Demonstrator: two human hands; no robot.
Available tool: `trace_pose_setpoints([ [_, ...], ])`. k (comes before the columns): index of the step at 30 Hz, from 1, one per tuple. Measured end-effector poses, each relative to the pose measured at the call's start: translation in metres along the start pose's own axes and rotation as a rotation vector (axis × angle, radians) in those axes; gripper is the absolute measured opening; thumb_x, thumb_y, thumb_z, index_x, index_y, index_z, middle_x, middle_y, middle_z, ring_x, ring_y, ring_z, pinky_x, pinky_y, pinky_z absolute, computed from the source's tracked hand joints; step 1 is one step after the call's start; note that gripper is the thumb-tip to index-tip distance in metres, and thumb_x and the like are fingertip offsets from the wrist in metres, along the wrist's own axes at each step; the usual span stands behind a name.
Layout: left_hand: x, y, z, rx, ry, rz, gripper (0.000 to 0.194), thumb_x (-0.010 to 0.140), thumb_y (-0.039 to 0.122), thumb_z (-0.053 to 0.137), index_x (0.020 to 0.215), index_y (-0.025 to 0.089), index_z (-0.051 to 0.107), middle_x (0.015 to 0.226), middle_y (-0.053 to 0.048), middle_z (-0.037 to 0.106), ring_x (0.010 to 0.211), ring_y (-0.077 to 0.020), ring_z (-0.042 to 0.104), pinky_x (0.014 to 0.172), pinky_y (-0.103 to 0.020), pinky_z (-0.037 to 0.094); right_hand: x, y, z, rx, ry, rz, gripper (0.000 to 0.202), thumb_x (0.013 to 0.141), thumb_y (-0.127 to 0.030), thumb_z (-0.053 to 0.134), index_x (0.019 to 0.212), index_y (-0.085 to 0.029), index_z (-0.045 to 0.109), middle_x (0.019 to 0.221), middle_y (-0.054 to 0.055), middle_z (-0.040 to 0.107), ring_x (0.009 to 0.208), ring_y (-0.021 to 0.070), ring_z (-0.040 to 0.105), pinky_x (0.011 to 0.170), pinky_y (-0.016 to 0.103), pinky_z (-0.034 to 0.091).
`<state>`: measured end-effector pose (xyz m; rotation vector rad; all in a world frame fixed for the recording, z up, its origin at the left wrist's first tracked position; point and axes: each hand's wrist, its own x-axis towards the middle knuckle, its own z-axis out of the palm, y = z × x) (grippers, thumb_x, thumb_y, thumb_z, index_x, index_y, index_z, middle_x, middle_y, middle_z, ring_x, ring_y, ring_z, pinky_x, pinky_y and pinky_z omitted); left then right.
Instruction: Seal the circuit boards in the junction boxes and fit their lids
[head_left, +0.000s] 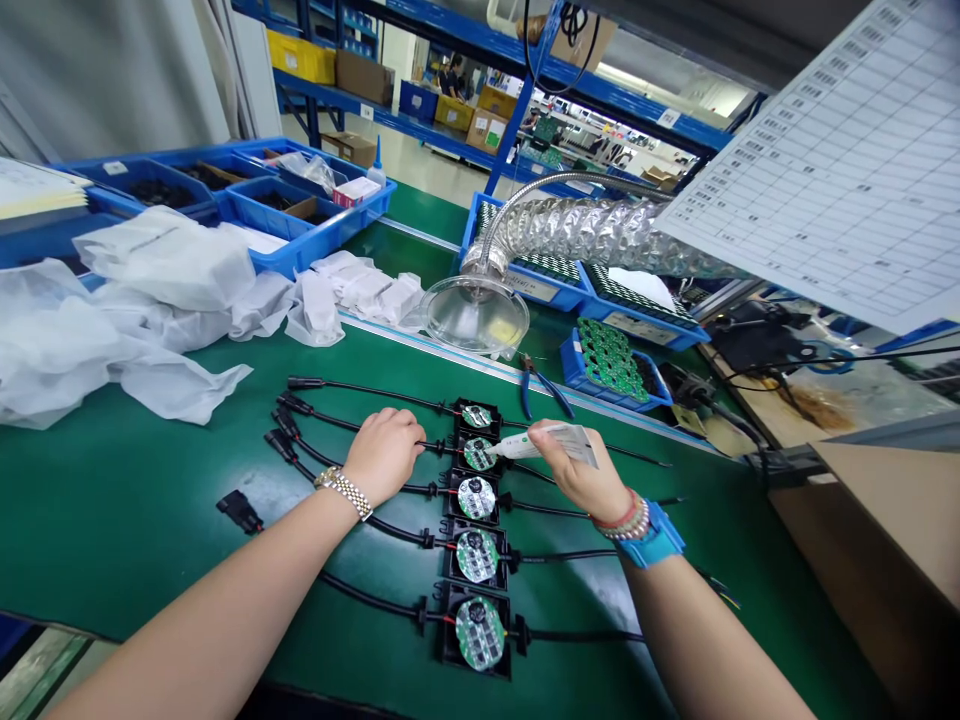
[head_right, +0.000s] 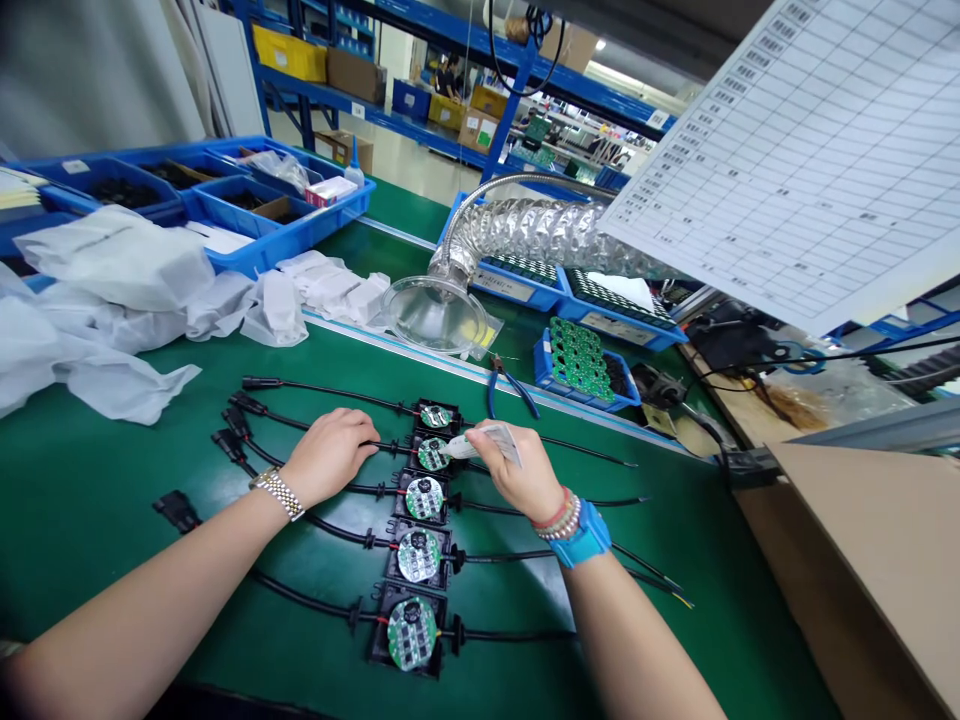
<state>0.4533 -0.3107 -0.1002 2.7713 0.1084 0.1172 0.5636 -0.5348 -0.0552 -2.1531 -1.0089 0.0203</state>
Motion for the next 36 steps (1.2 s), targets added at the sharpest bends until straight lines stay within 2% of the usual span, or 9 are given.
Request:
trace_pose_setpoints([
  [8, 0.001, 0.001, -0.002, 0.015, -0.024, -0.019, 0.017, 0.084, 0.023, 0.052, 0.083, 0.02, 0.069, 0.094, -0.004, 0.063, 0.09, -0.0209, 0.052, 0.079, -0.033, 0.04, 0.003, -0.008, 0.001, -0.043, -0.049, -0.042, 0.034, 0.088, -0.042, 0.043, 0.069, -0.019, 0.058, 0.063, 0.001, 0.062, 0.056, 0.0137, 0.057, 0.051, 0.023, 0.042],
  [17, 0.0, -0.001, 0.001, 0.011, -0.004, -0.001, 0.016, 0.083, 0.024, 0.053, 0.083, 0.019, 0.069, 0.092, -0.004, 0.063, 0.089, -0.0203, 0.052, 0.078, -0.033, 0.04, -0.006, -0.014, -0.005, -0.087, -0.105, -0.108, 0.038, 0.091, -0.04, 0.037, 0.066, -0.019, 0.055, 0.063, 0.002, 0.059, 0.058, 0.013, 0.054, 0.049, 0.023, 0.036],
  [23, 0.001, -0.002, 0.002, 0.013, -0.002, 0.001, 0.015, 0.083, 0.024, 0.053, 0.083, 0.02, 0.068, 0.092, -0.004, 0.063, 0.089, -0.0206, 0.052, 0.077, -0.033, 0.04, -0.013, -0.013, -0.007, -0.101, -0.101, -0.13, 0.034, 0.092, -0.038, 0.038, 0.071, -0.018, 0.057, 0.063, 0.002, 0.059, 0.056, 0.0121, 0.053, 0.048, 0.022, 0.035],
  [28, 0.002, -0.003, 0.003, 0.007, -0.009, 0.001, 0.015, 0.083, 0.024, 0.053, 0.083, 0.02, 0.068, 0.092, -0.004, 0.063, 0.089, -0.0206, 0.052, 0.077, -0.033, 0.04, -0.013, -0.015, -0.01, -0.125, -0.085, -0.13, 0.036, 0.091, -0.039, 0.038, 0.067, -0.019, 0.056, 0.064, 0.002, 0.06, 0.057, 0.0123, 0.054, 0.049, 0.023, 0.036],
  [32, 0.001, -0.003, 0.003, 0.005, -0.005, 0.001, 0.016, 0.083, 0.024, 0.053, 0.083, 0.02, 0.068, 0.091, -0.004, 0.063, 0.089, -0.0204, 0.051, 0.077, -0.033, 0.04, -0.006, -0.015, -0.003, -0.079, -0.025, -0.129, 0.033, 0.09, -0.039, 0.04, 0.07, -0.019, 0.058, 0.066, 0.002, 0.061, 0.058, 0.0124, 0.055, 0.051, 0.023, 0.04],
  [36, 0.001, -0.002, 0.003, 0.002, -0.009, -0.01, 0.015, 0.083, 0.025, 0.054, 0.083, 0.02, 0.068, 0.091, -0.004, 0.062, 0.088, -0.0202, 0.052, 0.078, -0.033, 0.039, 0.002, -0.012, 0.011, -0.058, -0.023, -0.174, 0.033, 0.09, -0.038, 0.04, 0.072, -0.019, 0.06, 0.066, 0.002, 0.062, 0.06, 0.0133, 0.057, 0.052, 0.023, 0.041],
])
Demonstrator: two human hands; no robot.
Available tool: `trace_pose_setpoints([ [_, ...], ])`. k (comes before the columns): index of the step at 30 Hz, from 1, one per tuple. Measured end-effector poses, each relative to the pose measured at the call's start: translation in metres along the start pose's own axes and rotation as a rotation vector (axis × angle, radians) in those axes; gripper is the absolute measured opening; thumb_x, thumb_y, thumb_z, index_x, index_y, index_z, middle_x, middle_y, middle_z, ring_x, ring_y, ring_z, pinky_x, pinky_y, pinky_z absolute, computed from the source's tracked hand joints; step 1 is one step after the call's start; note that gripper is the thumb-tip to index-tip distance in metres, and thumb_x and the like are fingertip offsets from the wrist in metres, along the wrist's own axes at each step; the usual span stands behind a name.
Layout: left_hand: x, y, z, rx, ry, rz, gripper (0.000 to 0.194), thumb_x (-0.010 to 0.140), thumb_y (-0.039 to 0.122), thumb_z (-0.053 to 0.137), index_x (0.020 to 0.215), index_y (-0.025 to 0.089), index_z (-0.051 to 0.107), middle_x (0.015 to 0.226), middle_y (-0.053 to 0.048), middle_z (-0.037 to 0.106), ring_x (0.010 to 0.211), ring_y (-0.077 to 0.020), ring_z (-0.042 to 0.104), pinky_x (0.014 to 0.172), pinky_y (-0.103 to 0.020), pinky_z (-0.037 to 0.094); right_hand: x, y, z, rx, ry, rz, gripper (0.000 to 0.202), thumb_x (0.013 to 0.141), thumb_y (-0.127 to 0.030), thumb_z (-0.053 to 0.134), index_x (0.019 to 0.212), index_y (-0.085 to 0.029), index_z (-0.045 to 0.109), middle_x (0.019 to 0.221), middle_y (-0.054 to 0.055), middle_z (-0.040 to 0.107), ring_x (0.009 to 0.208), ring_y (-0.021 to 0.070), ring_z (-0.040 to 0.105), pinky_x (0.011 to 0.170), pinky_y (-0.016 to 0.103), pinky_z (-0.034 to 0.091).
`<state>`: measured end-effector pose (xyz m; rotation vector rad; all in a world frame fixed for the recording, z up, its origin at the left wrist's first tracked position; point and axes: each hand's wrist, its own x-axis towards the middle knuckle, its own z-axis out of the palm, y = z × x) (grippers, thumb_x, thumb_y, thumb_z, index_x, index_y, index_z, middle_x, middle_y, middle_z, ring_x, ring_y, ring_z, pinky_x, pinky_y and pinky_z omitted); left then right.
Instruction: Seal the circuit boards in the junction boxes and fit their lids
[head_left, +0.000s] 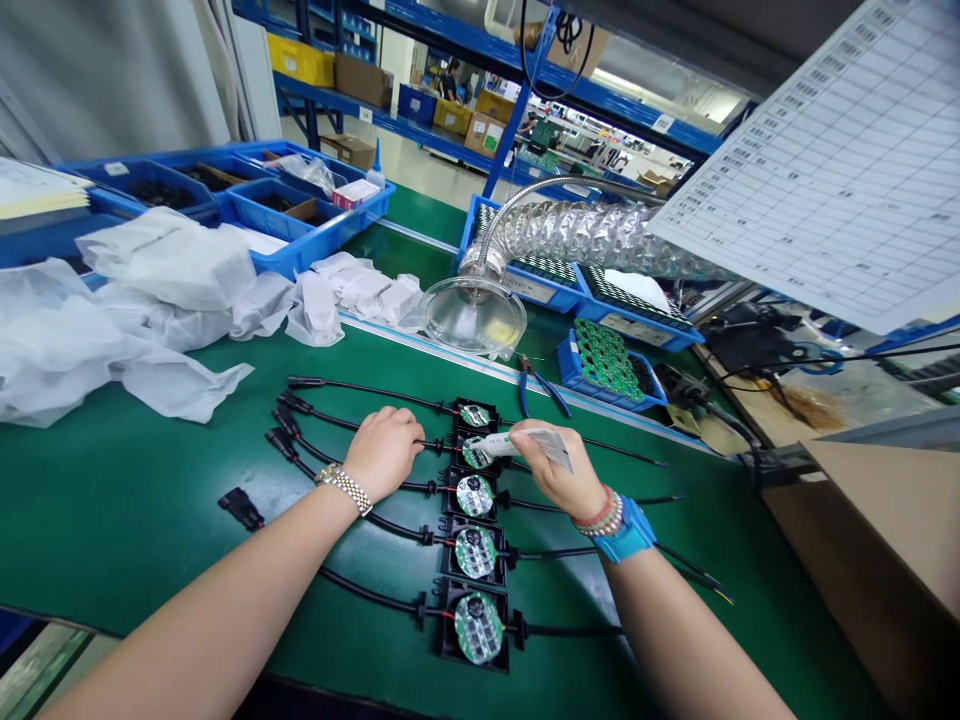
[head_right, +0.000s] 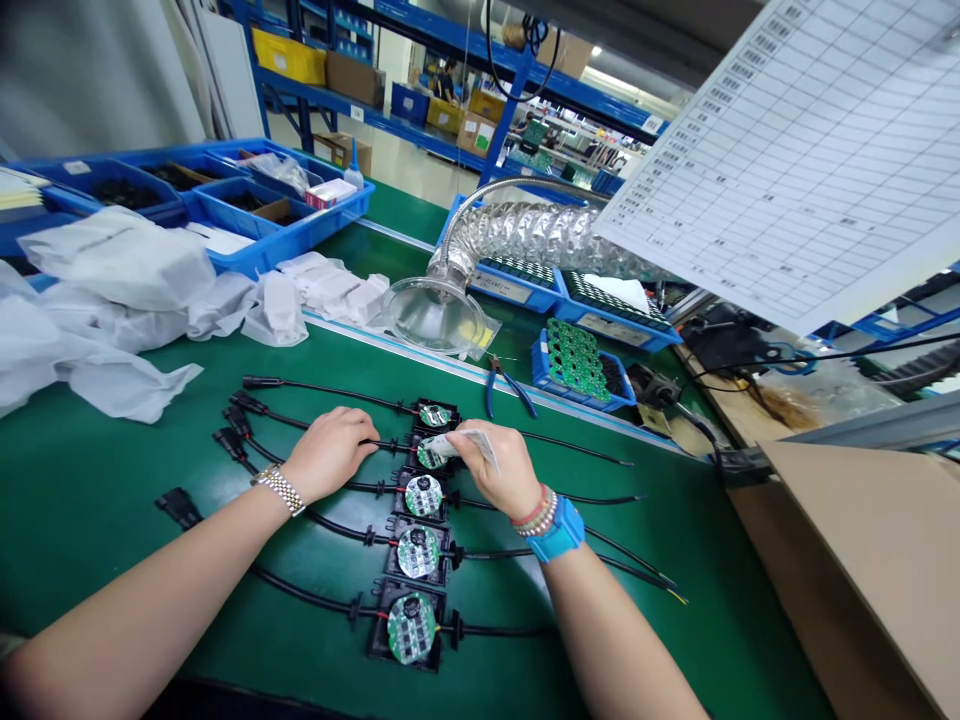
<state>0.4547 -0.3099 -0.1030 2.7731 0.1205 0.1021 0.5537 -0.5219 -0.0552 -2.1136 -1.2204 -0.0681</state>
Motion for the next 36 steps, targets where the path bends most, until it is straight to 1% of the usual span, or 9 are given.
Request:
trace_pose_setpoints([
  [2, 0.0, 0.001, -0.001, -0.001, -0.004, -0.004, 0.015, 0.083, 0.024, 0.054, 0.082, 0.021, 0.068, 0.092, -0.004, 0.063, 0.089, -0.0202, 0.052, 0.079, -0.033, 0.039, 0.003, 0.0, 0.005, 0.001, -0.002, -0.01, 0.034, 0.091, -0.038, 0.039, 0.073, -0.02, 0.061, 0.068, 0.003, 0.063, 0.061, 0.0139, 0.058, 0.052, 0.023, 0.042],
  [5, 0.0, 0.001, -0.001, 0.0, -0.004, -0.008, 0.014, 0.082, 0.024, 0.055, 0.082, 0.021, 0.068, 0.092, -0.004, 0.063, 0.089, -0.0201, 0.051, 0.079, -0.032, 0.039, 0.006, -0.002, 0.008, -0.026, -0.014, -0.009, 0.037, 0.091, -0.041, 0.038, 0.072, -0.019, 0.062, 0.068, 0.003, 0.064, 0.061, 0.0141, 0.058, 0.052, 0.023, 0.042],
  [12, 0.0, 0.001, -0.001, 0.003, -0.005, -0.009, 0.015, 0.082, 0.024, 0.054, 0.083, 0.02, 0.069, 0.092, -0.004, 0.063, 0.089, -0.02, 0.051, 0.079, -0.032, 0.04, 0.006, -0.005, 0.0, -0.067, -0.06, -0.008, 0.038, 0.091, -0.04, 0.038, 0.07, -0.018, 0.059, 0.062, 0.002, 0.058, 0.056, 0.0119, 0.053, 0.053, 0.022, 0.039],
  [17, 0.0, 0.001, -0.003, -0.005, -0.004, 0.002, 0.016, 0.083, 0.024, 0.053, 0.082, 0.02, 0.068, 0.092, -0.004, 0.063, 0.089, -0.0206, 0.051, 0.08, -0.033, 0.04, 0.002, -0.007, -0.004, -0.082, -0.081, -0.004, 0.038, 0.092, -0.04, 0.037, 0.07, -0.017, 0.059, 0.062, 0.002, 0.057, 0.055, 0.0117, 0.052, 0.053, 0.022, 0.039],
  [22, 0.0, 0.0, -0.001, -0.007, 0.0, 0.007, 0.016, 0.083, 0.025, 0.053, 0.083, 0.021, 0.068, 0.091, -0.004, 0.062, 0.089, -0.0202, 0.051, 0.08, -0.032, 0.039, -0.002, -0.01, -0.005, -0.089, -0.104, -0.028, 0.04, 0.092, -0.041, 0.036, 0.07, -0.017, 0.059, 0.063, 0.002, 0.058, 0.056, 0.0115, 0.052, 0.054, 0.021, 0.039],
  [31, 0.0, -0.001, -0.001, -0.001, -0.013, 0.001, 0.016, 0.083, 0.025, 0.053, 0.083, 0.02, 0.068, 0.092, -0.005, 0.062, 0.09, -0.0202, 0.051, 0.079, -0.032, 0.039, -0.011, -0.012, -0.009, -0.124, -0.128, -0.096, 0.035, 0.093, -0.034, 0.036, 0.071, -0.017, 0.057, 0.063, 0.002, 0.058, 0.057, 0.0111, 0.052, 0.056, 0.021, 0.038],
  [34, -0.002, 0.002, -0.005, 0.008, -0.002, 0.0, 0.016, 0.083, 0.025, 0.053, 0.092, 0.021, 0.067, 0.097, -0.005, 0.062, 0.093, -0.0207, 0.052, 0.08, -0.032, 0.04, -0.015, -0.013, -0.013, -0.158, -0.126, -0.109, 0.034, 0.093, -0.033, 0.037, 0.072, -0.017, 0.057, 0.061, 0.002, 0.056, 0.055, 0.0109, 0.049, 0.055, 0.022, 0.037],
  [36, -0.005, 0.006, -0.011, 0.014, 0.028, 0.011, 0.021, 0.084, 0.025, 0.052, 0.101, 0.021, 0.064, 0.103, -0.006, 0.061, 0.095, -0.0214, 0.051, 0.082, -0.033, 0.04, -0.02, -0.014, -0.017, -0.14, -0.087, -0.083, 0.031, 0.092, -0.033, 0.038, 0.071, -0.018, 0.056, 0.06, 0.001, 0.054, 0.054, 0.0113, 0.048, 0.053, 0.023, 0.037],
])
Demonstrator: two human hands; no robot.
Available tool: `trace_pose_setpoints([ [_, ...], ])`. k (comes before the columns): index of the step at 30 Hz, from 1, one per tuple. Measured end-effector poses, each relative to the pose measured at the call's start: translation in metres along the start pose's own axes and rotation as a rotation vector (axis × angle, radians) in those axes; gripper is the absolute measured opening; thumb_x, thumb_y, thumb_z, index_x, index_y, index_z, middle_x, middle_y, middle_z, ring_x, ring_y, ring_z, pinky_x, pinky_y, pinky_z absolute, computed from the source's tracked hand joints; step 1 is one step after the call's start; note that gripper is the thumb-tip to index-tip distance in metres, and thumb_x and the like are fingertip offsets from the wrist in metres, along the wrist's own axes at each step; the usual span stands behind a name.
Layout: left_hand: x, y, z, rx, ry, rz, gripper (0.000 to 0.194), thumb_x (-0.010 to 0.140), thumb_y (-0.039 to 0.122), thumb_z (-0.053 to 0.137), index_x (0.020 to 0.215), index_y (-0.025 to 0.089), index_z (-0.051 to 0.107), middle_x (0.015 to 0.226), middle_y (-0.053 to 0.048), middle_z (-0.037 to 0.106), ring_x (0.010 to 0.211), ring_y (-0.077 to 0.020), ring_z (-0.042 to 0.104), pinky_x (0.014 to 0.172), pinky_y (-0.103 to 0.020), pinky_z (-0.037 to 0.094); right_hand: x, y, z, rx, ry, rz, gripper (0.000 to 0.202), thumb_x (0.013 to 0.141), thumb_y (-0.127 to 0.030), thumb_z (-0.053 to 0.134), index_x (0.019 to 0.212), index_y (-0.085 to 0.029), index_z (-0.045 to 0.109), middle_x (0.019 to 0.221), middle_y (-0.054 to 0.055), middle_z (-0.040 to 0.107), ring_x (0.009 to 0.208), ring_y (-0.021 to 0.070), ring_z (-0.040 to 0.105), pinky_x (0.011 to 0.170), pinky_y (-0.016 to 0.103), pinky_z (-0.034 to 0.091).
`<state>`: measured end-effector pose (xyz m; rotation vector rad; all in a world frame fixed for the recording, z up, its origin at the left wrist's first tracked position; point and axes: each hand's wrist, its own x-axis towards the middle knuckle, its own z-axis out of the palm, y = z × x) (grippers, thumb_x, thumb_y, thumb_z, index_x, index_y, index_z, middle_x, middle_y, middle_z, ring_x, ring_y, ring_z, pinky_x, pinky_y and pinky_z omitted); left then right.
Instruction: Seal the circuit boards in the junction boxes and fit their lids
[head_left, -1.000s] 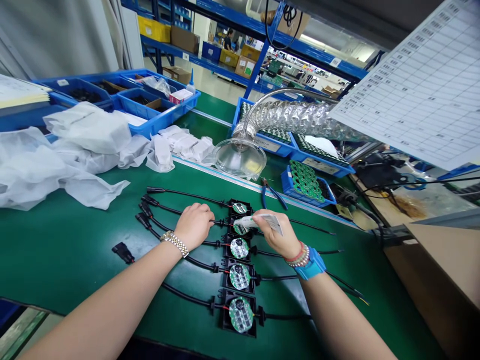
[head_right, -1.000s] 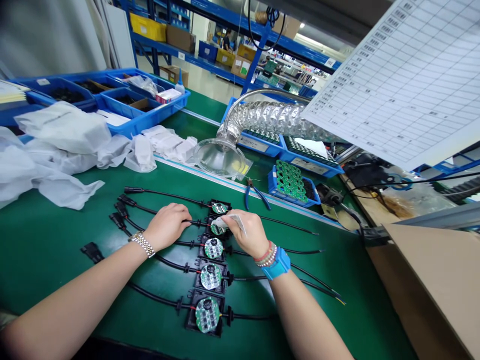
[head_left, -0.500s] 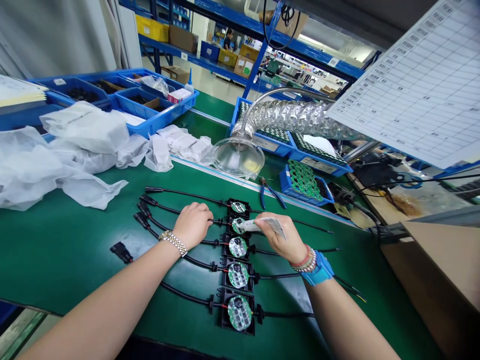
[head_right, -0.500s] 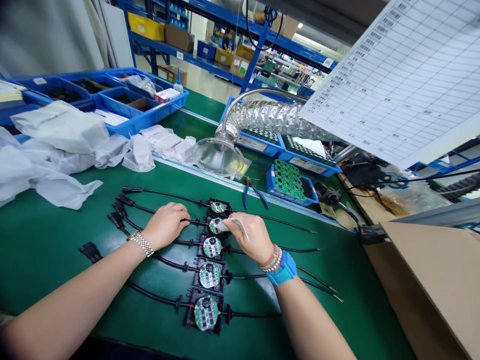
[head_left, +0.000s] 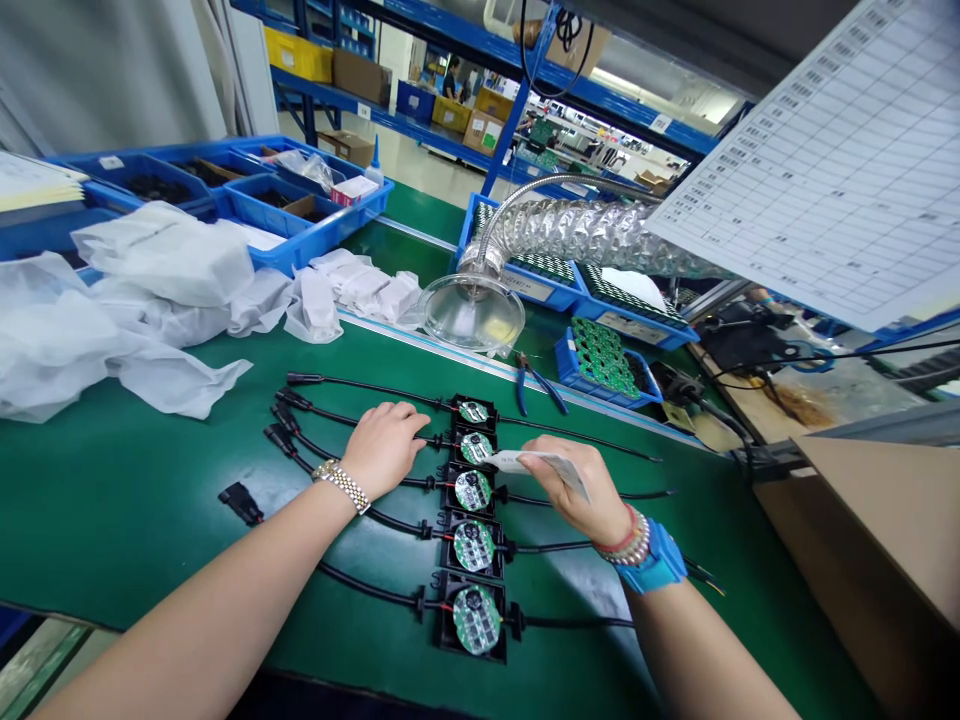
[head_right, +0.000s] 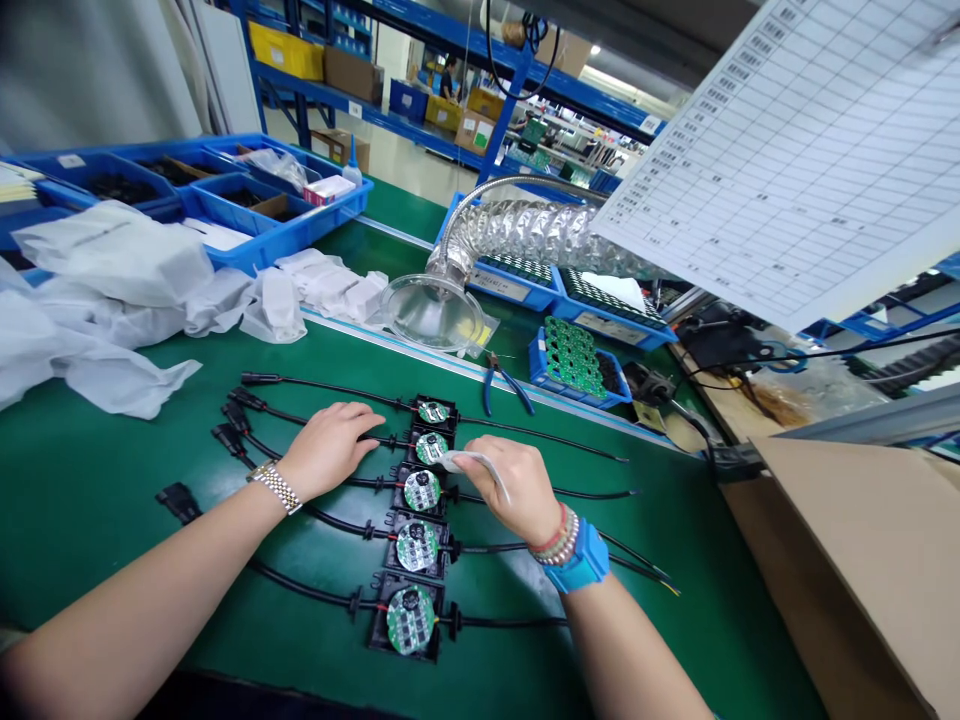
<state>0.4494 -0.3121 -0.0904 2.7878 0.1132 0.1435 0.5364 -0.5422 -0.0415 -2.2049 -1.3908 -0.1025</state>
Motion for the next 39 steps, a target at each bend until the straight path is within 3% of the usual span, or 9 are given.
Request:
trace_pose_setpoints([
  [2, -0.005, 0.006, -0.008, -0.018, -0.003, 0.041, 0.025, 0.085, 0.031, 0.05, 0.105, 0.021, 0.062, 0.105, -0.006, 0.06, 0.095, -0.0213, 0.052, 0.081, -0.033, 0.04, -0.007, -0.002, -0.004, 0.073, 0.063, 0.054, 0.028, 0.091, -0.032, 0.041, 0.071, -0.019, 0.055, 0.06, 0.001, 0.053, 0.054, 0.0115, 0.047, 0.051, 0.023, 0.037],
  [4, -0.01, 0.011, -0.014, -0.066, -0.097, 0.098, 0.029, 0.084, 0.04, 0.052, 0.103, 0.022, 0.062, 0.1, -0.006, 0.061, 0.092, -0.0208, 0.053, 0.077, -0.031, 0.041, -0.014, -0.006, -0.005, 0.15, 0.103, 0.099, 0.027, 0.09, -0.031, 0.042, 0.069, -0.019, 0.054, 0.06, 0.001, 0.053, 0.053, 0.0113, 0.047, 0.051, 0.024, 0.038],
  [7, -0.014, 0.014, -0.016, -0.108, -0.267, 0.133, 0.034, 0.076, 0.047, 0.06, 0.1, 0.023, 0.063, 0.094, -0.004, 0.063, 0.089, -0.0212, 0.056, 0.068, -0.028, 0.041, -0.021, -0.011, -0.004, 0.19, 0.072, 0.092, 0.027, 0.09, -0.032, 0.042, 0.07, -0.02, 0.055, 0.06, 0.001, 0.054, 0.052, 0.0117, 0.047, 0.051, 0.025, 0.039],
  [10, -0.014, 0.013, -0.012, -0.103, -0.325, 0.124, 0.032, 0.073, 0.046, 0.062, 0.097, 0.024, 0.063, 0.09, -0.003, 0.064, 0.084, -0.0207, 0.058, 0.063, -0.027, 0.04, -0.022, -0.015, 0.001, 0.15, 0.016, 0.031, 0.028, 0.091, -0.032, 0.04, 0.071, -0.019, 0.055, 0.061, 0.002, 0.056, 0.053, 0.0123, 0.048, 0.052, 0.025, 0.038],
  [15, -0.011, 0.01, -0.008, -0.101, -0.336, 0.12, 0.022, 0.078, 0.041, 0.058, 0.092, 0.026, 0.065, 0.089, -0.003, 0.065, 0.08, -0.0194, 0.059, 0.061, -0.026, 0.039, -0.02, -0.016, 0.004, 0.067, 0.006, -0.026, 0.03, 0.092, -0.031, 0.038, 0.071, -0.018, 0.056, 0.059, 0.001, 0.055, 0.052, 0.0119, 0.047, 0.051, 0.024, 0.036],
  [23, -0.009, 0.009, -0.007, -0.121, -0.336, 0.11, 0.02, 0.078, 0.039, 0.056, 0.089, 0.026, 0.067, 0.083, -0.002, 0.066, 0.078, -0.0189, 0.06, 0.058, -0.025, 0.038, -0.025, -0.018, 0.002, 0.042, -0.011, -0.066, 0.031, 0.093, -0.032, 0.036, 0.075, -0.018, 0.056, 0.063, 0.003, 0.057, 0.054, 0.0122, 0.049, 0.052, 0.024, 0.036],
  [32, -0.008, 0.007, -0.006, -0.129, -0.318, 0.13, 0.017, 0.078, 0.039, 0.056, 0.084, 0.026, 0.067, 0.077, 0.0, 0.066, 0.069, -0.0168, 0.058, 0.054, -0.025, 0.034, -0.032, -0.023, 0.001, -0.015, -0.037, -0.075, 0.034, 0.094, -0.032, 0.034, 0.071, -0.017, 0.054, 0.057, 0.002, 0.05, 0.05, 0.011, 0.041, 0.049, 0.024, 0.033],
  [39, -0.008, 0.006, -0.003, -0.135, -0.32, 0.135, 0.019, 0.079, 0.04, 0.056, 0.085, 0.026, 0.066, 0.082, -0.001, 0.067, 0.075, -0.0185, 0.059, 0.057, -0.025, 0.036, -0.032, -0.022, -0.003, -0.016, 0.015, -0.089, 0.029, 0.093, -0.031, 0.037, 0.075, -0.017, 0.055, 0.059, 0.002, 0.051, 0.052, 0.0119, 0.044, 0.051, 0.024, 0.034],
])
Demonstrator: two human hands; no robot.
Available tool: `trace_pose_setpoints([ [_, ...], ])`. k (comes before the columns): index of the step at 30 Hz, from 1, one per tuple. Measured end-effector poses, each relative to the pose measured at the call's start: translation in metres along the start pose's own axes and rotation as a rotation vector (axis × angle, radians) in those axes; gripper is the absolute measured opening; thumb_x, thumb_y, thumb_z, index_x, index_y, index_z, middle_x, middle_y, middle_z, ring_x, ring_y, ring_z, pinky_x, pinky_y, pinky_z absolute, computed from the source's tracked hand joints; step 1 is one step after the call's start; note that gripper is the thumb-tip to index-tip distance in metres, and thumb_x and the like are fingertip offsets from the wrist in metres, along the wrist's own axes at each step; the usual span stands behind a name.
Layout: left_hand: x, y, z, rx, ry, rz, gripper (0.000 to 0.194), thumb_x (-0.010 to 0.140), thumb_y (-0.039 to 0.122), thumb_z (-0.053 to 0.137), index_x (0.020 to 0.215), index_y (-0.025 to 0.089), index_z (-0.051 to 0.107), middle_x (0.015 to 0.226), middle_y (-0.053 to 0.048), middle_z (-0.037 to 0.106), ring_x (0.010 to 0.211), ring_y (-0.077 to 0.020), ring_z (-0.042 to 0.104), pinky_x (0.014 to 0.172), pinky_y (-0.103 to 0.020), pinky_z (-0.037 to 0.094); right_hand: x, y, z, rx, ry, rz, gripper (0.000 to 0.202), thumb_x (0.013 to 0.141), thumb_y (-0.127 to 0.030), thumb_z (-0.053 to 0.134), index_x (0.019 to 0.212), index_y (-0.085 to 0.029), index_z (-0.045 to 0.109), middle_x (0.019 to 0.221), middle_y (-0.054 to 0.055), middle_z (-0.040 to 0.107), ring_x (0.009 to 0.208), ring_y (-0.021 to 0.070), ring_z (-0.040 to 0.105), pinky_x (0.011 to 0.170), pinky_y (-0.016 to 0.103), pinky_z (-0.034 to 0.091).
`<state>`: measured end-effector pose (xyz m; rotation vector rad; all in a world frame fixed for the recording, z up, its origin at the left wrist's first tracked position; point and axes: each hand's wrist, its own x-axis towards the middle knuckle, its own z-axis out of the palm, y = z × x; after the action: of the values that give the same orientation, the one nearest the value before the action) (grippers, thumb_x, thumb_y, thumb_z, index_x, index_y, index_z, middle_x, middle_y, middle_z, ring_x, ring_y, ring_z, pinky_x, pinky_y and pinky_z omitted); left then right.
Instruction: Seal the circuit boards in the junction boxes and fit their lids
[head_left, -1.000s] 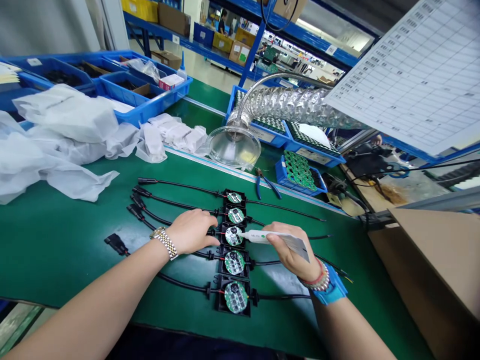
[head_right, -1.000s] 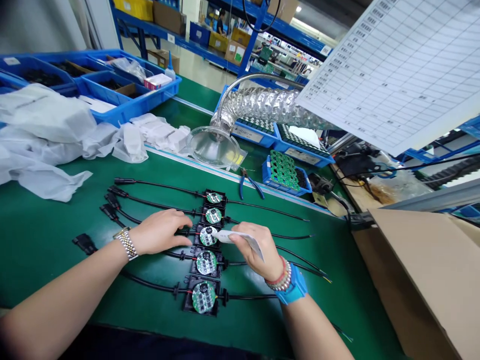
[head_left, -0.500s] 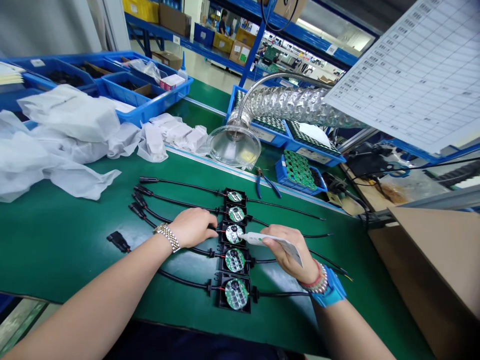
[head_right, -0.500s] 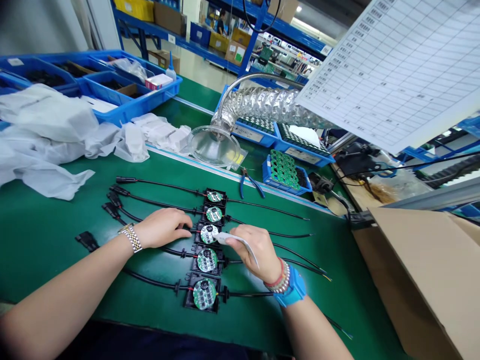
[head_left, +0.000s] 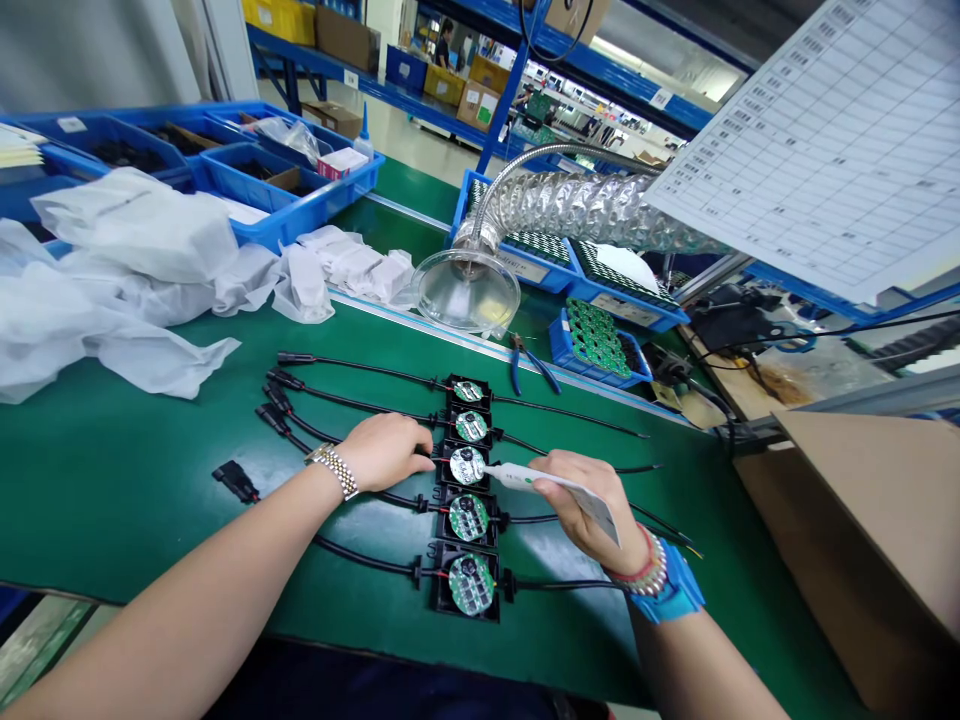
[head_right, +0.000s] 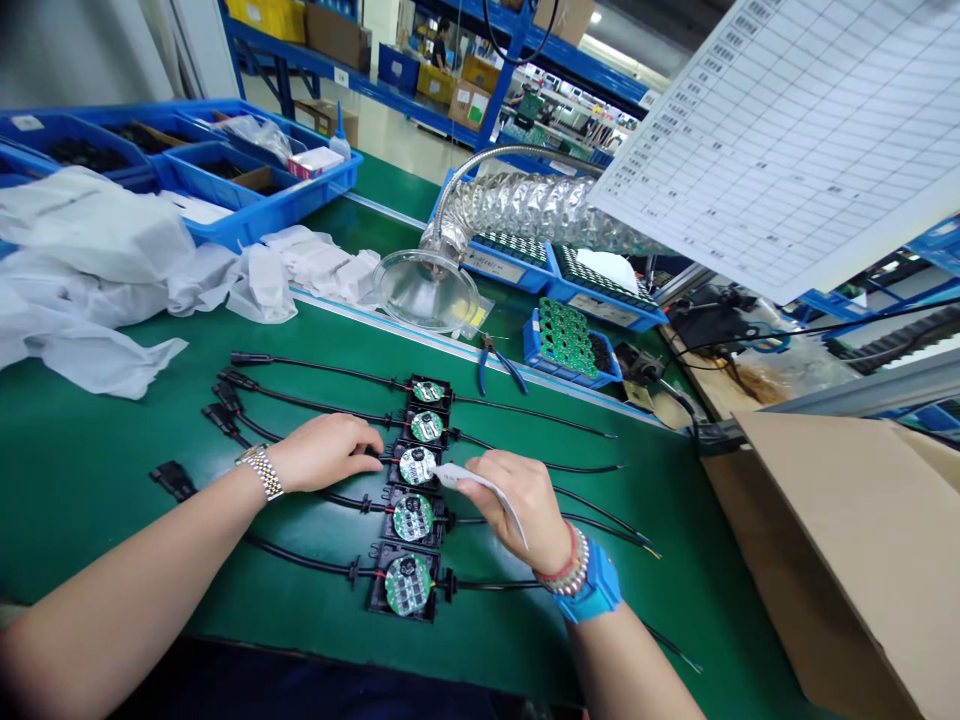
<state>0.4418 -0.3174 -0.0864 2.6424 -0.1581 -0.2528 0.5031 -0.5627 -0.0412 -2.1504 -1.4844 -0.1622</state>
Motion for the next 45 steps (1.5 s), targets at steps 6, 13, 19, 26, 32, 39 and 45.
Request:
trace_pose_setpoints([
  [6, 0.0, -0.001, 0.001, 0.01, 0.0, 0.012, 0.02, 0.079, 0.041, 0.056, 0.087, 0.026, 0.067, 0.083, -0.002, 0.068, 0.078, -0.0187, 0.06, 0.061, -0.025, 0.038, 0.015, -0.001, 0.016, 0.102, 0.037, 0.011, 0.028, 0.093, -0.03, 0.038, 0.075, -0.018, 0.055, 0.063, 0.003, 0.056, 0.054, 0.0119, 0.047, 0.054, 0.024, 0.037],
  [13, 0.0, 0.001, -0.001, 0.015, -0.023, 0.02, 0.021, 0.079, 0.041, 0.055, 0.087, 0.025, 0.067, 0.084, -0.002, 0.068, 0.079, -0.02, 0.06, 0.06, -0.025, 0.038, 0.022, 0.003, 0.023, 0.07, 0.002, -0.018, 0.03, 0.093, -0.031, 0.038, 0.073, -0.016, 0.055, 0.062, 0.003, 0.055, 0.053, 0.0111, 0.046, 0.053, 0.023, 0.035],
  [19, -0.001, 0.0, -0.001, 0.008, -0.027, 0.025, 0.022, 0.08, 0.04, 0.054, 0.089, 0.025, 0.067, 0.087, -0.002, 0.068, 0.082, -0.0202, 0.06, 0.063, -0.026, 0.039, 0.018, 0.003, 0.015, 0.062, -0.008, -0.015, 0.029, 0.093, -0.03, 0.039, 0.073, -0.016, 0.054, 0.061, 0.002, 0.053, 0.053, 0.0109, 0.045, 0.053, 0.023, 0.035],
  [26, -0.001, 0.0, -0.003, 0.017, -0.031, 0.018, 0.022, 0.08, 0.041, 0.053, 0.088, 0.025, 0.067, 0.086, -0.002, 0.068, 0.081, -0.02, 0.06, 0.061, -0.026, 0.038, 0.014, 0.0, 0.014, 0.037, -0.029, -0.035, 0.031, 0.094, -0.031, 0.037, 0.075, -0.015, 0.056, 0.062, 0.003, 0.055, 0.053, 0.0104, 0.045, 0.052, 0.022, 0.034],
  [32, -0.001, 0.0, -0.002, 0.012, -0.032, 0.025, 0.022, 0.079, 0.041, 0.053, 0.089, 0.026, 0.066, 0.087, -0.002, 0.068, 0.081, -0.0199, 0.06, 0.06, -0.026, 0.038, 0.01, -0.006, 0.011, 0.048, -0.059, -0.028, 0.034, 0.094, -0.033, 0.036, 0.073, -0.014, 0.055, 0.059, 0.002, 0.051, 0.052, 0.0098, 0.042, 0.052, 0.022, 0.033],
  [39, 0.0, 0.0, -0.002, 0.011, -0.039, 0.018, 0.023, 0.079, 0.041, 0.053, 0.09, 0.026, 0.066, 0.089, -0.002, 0.068, 0.083, -0.0203, 0.059, 0.062, -0.026, 0.039, 0.005, -0.009, 0.009, -0.011, -0.086, -0.059, 0.041, 0.095, -0.036, 0.031, 0.067, -0.015, 0.052, 0.056, 0.0, 0.045, 0.051, 0.01, 0.039, 0.05, 0.023, 0.03],
  [45, -0.002, 0.001, -0.005, 0.012, -0.035, 0.008, 0.028, 0.08, 0.043, 0.053, 0.1, 0.026, 0.063, 0.093, -0.004, 0.065, 0.086, -0.0207, 0.058, 0.066, -0.027, 0.041, -0.002, -0.012, 0.002, -0.066, -0.054, -0.05, 0.039, 0.095, -0.035, 0.032, 0.07, -0.015, 0.053, 0.056, 0.001, 0.045, 0.05, 0.0104, 0.038, 0.049, 0.023, 0.03],
])
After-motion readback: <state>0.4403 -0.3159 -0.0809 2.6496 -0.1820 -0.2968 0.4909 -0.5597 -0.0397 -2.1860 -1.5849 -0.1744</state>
